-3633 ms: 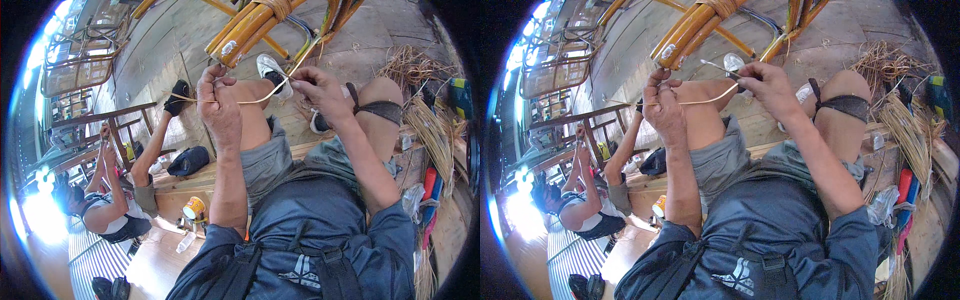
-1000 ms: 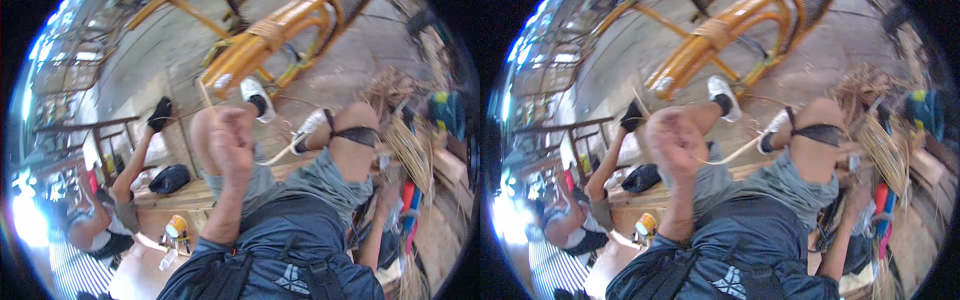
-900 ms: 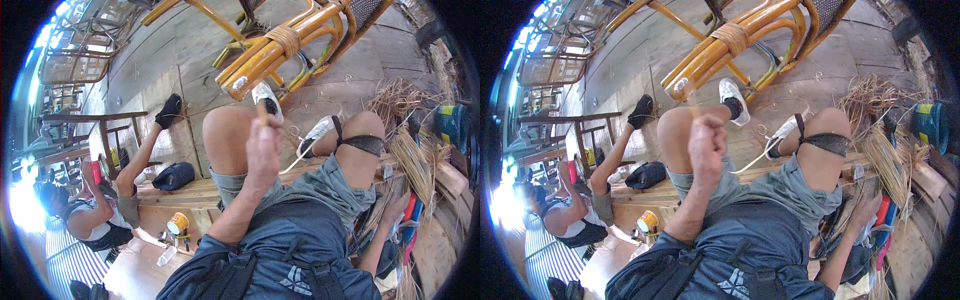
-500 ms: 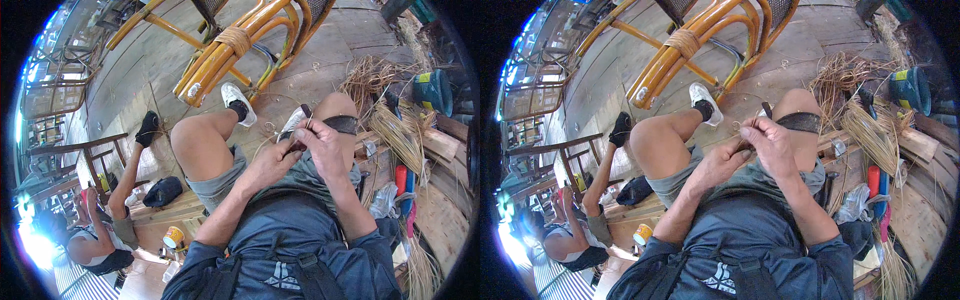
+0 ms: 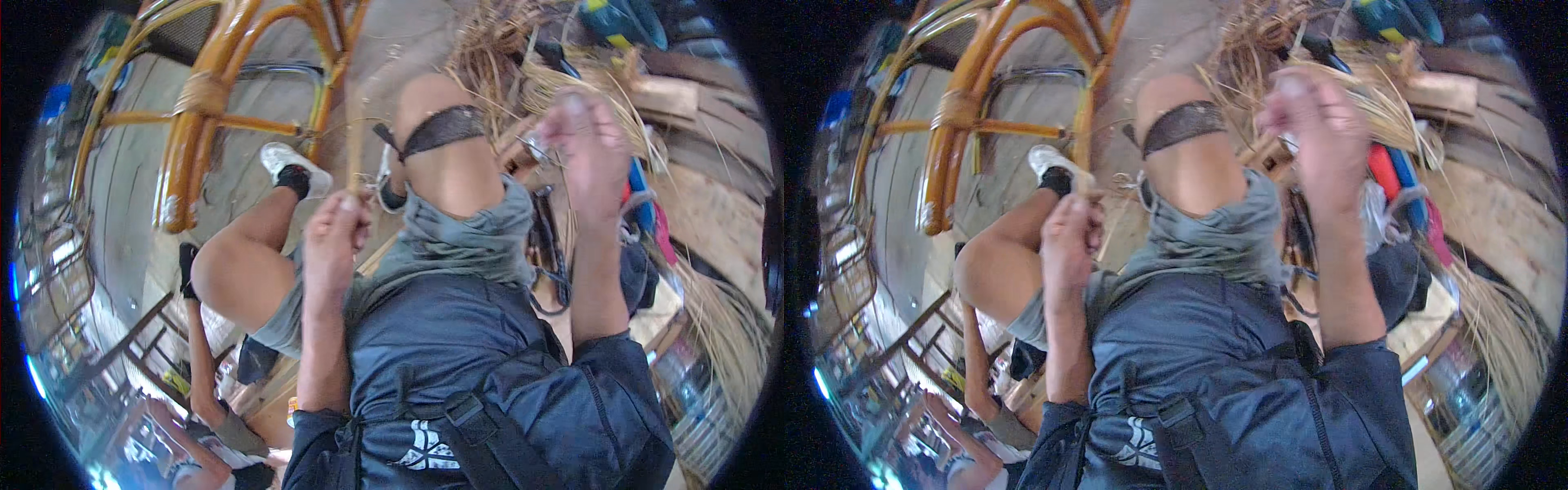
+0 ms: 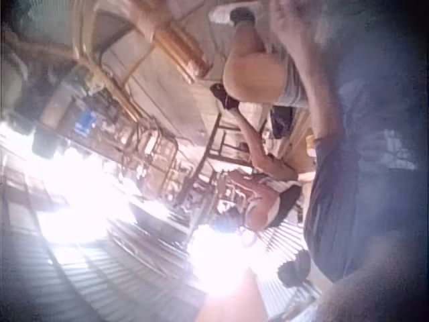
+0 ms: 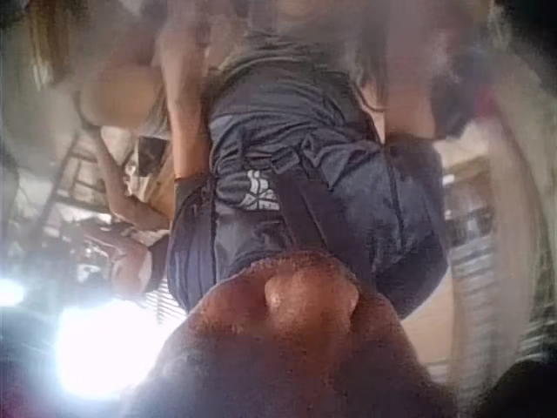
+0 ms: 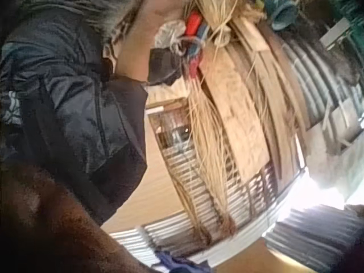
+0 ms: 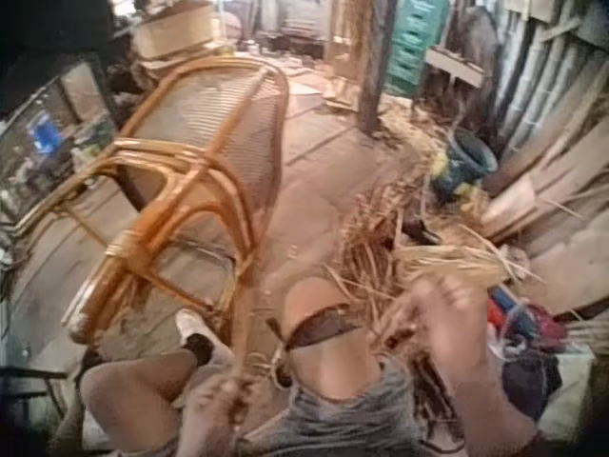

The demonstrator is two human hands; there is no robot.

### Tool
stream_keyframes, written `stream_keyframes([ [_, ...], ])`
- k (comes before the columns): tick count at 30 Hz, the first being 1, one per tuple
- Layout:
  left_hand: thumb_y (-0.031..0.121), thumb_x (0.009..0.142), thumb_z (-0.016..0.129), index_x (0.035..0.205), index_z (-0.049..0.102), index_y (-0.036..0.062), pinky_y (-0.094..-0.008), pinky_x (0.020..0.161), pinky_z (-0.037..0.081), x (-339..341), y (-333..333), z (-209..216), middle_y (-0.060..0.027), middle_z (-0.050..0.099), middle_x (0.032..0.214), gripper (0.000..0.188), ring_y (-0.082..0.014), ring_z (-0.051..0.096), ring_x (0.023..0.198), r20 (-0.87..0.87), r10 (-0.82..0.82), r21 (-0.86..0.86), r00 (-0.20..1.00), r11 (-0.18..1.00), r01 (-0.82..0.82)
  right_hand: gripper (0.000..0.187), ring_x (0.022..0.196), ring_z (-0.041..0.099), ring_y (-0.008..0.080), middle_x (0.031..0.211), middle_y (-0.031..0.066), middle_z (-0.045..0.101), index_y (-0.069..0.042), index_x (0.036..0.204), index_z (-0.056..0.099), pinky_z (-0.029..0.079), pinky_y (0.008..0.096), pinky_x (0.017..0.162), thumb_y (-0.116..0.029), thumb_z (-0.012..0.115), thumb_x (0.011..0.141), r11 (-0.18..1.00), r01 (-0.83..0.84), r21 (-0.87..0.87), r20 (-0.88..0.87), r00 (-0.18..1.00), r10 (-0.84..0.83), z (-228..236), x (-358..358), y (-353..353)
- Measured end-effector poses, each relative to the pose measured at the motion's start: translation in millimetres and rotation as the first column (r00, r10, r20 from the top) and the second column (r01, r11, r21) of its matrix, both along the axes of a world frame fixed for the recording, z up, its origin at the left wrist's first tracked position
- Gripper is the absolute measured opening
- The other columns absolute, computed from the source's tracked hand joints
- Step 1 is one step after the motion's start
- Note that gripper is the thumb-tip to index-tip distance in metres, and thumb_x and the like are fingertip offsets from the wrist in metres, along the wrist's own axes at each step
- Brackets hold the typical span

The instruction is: The person is wrapping rattan or bamboo strips around the joints of a chair frame to reinforce and decorate it.

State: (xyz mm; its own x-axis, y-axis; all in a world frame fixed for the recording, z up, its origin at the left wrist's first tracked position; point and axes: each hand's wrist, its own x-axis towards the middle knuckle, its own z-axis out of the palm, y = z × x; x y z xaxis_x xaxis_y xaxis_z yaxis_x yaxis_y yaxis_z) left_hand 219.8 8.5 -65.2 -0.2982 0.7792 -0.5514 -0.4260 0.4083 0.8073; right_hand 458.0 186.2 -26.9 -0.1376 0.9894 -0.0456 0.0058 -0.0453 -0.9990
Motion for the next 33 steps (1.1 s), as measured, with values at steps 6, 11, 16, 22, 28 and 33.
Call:
stream_keyframes([
  [6,0.031,0.089,0.062,0.094,0.063,-0.0019,-0.0236,0.062,0.039,-8,38,39,-0.0041,0.058,0.083,0.033,-0.0106,0.05,0.073,0.176,-0.023,0.526,0.984,0.847,-0.074,0.023,0.063,0.056,0.0114,0.073,0.004,0.06,0.0,0.102,0.062,0.045,0.0264,0.06,-0.02,0.055,0.092,0.988,0.143,-0.051,0.712,0.699,-0.064,-48,143,-7],
  [11,0.023,0.089,0.064,0.1,0.065,-0.0018,-0.0201,0.059,0.04,9,51,92,-0.0019,0.059,0.075,0.027,-0.0069,0.051,0.067,-0.54,0.11,0.425,0.835,0.891,0.158,0.023,0.085,0.06,0.0354,0.09,0.018,0.062,-0.003,0.101,0.062,0.046,0.0396,0.076,-0.021,0.06,0.088,0.997,0.016,-0.071,0.884,0.464,0.055,-127,165,-98],
  [16,0.015,0.094,0.055,0.112,0.062,0.0007,-0.0185,0.057,0.041,43,38,80,0.0014,0.057,0.077,0.024,-0.0035,0.049,0.065,-0.271,-0.377,0.115,0.886,0.901,0.419,0.022,0.095,0.057,0.0349,0.098,0.0186,0.059,-0.002,0.104,0.06,0.045,0.0399,0.082,-0.017,0.058,0.087,0.984,-0.146,0.103,0.927,0.374,-0.041,-160,157,-121],
  [22,0.018,0.097,0.046,0.121,0.056,0.0038,-0.0171,0.054,0.039,54,18,23,0.0027,0.056,0.079,0.029,-0.0028,0.046,0.062,0.182,-0.398,-0.056,0.899,0.909,0.414,0.023,0.095,0.058,0.0364,0.101,0.0198,0.061,0.0,0.106,0.06,0.045,0.0409,0.084,-0.015,0.048,0.093,0.993,-0.029,-0.117,0.741,0.663,0.107,-132,161,-94],
  [28,0.011,0.093,0.049,0.112,0.059,0.0025,-0.0228,0.063,0.045,49,10,-2,-0.0024,0.064,0.088,0.023,-0.0084,0.053,0.067,-0.413,-0.392,-0.068,0.822,0.913,0.402,0.025,0.096,0.055,0.0363,0.099,0.0183,0.06,-0.001,0.108,0.06,0.043,0.042,0.085,-0.016,0.058,0.088,0.95,-0.311,0.033,0.959,0.278,0.058,-148,146,-112],
  [33,0.014,0.091,0.054,0.104,0.061,0.0001,-0.0281,0.071,0.047,54,1,6,-0.0089,0.062,0.083,0.02,-0.0154,0.057,0.077,-0.471,-0.371,0.035,0.801,0.899,0.437,0.029,0.104,0.055,0.0336,0.109,0.0187,0.059,0.0,0.118,0.056,0.041,0.0375,0.092,-0.012,0.05,0.093,0.978,-0.205,0.041,0.897,0.439,0.054,-132,158,-111],
])
